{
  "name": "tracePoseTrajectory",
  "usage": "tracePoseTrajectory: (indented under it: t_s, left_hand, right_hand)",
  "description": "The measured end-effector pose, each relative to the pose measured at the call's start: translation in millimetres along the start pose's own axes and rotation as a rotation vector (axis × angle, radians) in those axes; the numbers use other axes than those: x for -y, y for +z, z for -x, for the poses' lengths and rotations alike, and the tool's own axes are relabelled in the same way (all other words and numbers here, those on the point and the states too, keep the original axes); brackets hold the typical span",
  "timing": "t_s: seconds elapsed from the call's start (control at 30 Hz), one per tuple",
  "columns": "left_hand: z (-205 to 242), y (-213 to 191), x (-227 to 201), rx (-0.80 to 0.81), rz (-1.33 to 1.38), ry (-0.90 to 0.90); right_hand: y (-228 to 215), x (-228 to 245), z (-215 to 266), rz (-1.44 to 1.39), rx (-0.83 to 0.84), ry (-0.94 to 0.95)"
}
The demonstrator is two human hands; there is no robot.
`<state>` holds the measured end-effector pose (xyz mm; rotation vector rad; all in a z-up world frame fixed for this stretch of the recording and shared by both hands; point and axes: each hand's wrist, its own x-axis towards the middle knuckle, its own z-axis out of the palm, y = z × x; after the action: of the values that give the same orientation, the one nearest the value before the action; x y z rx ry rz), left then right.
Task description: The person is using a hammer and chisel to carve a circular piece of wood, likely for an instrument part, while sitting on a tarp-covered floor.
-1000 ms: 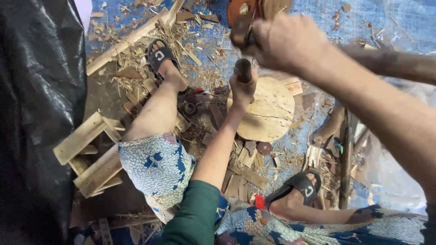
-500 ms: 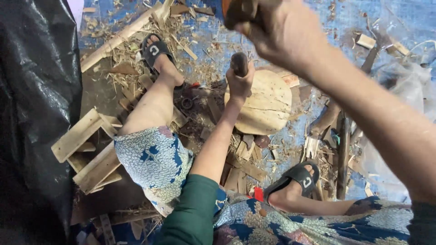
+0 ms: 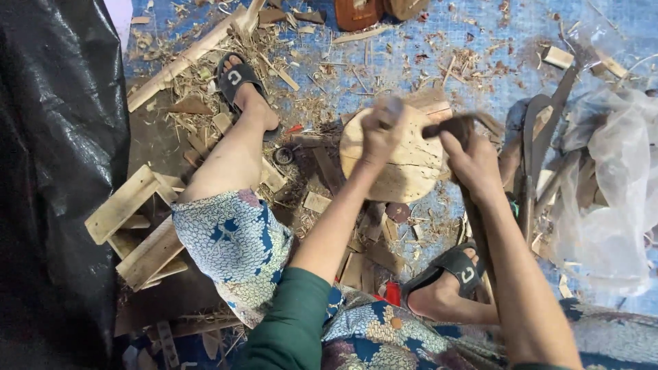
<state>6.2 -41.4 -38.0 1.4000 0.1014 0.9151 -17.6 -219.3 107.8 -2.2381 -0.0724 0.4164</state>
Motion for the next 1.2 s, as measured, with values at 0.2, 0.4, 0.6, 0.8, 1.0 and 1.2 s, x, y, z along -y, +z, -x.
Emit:
tracePoseTrajectory:
  t_s: [0.2,0.4,0.6,0.8,1.0,1.2]
  left_hand:
    - [109,55,53,0.42,-0.643,0.519]
    - [83,50,-41,0.562,-0.638,0.638]
    - [88,56,-36,0.574,-0.638,0.63]
    - [84,48,-55,0.642,-0.598,0.635]
    - [79,44,-11,0.574,-0.66,0.68]
    - [60,41,-8,0.441,-0.635,0.584]
  right_hand:
    - [-18,-86,-20,0.055,-0.054,0.086]
    - [-55,-78,-11,-0.236,-0.172,0.19]
    - [-73,-89,-11,-0.44,-0.175,0.171]
    - [-67,-91,-14,-0.497,-0.151,0.199]
    - [-69,-56,-3,-0.553,-0.071,0.132]
    - [-64,-17,23,-0.687,0.004,0.117]
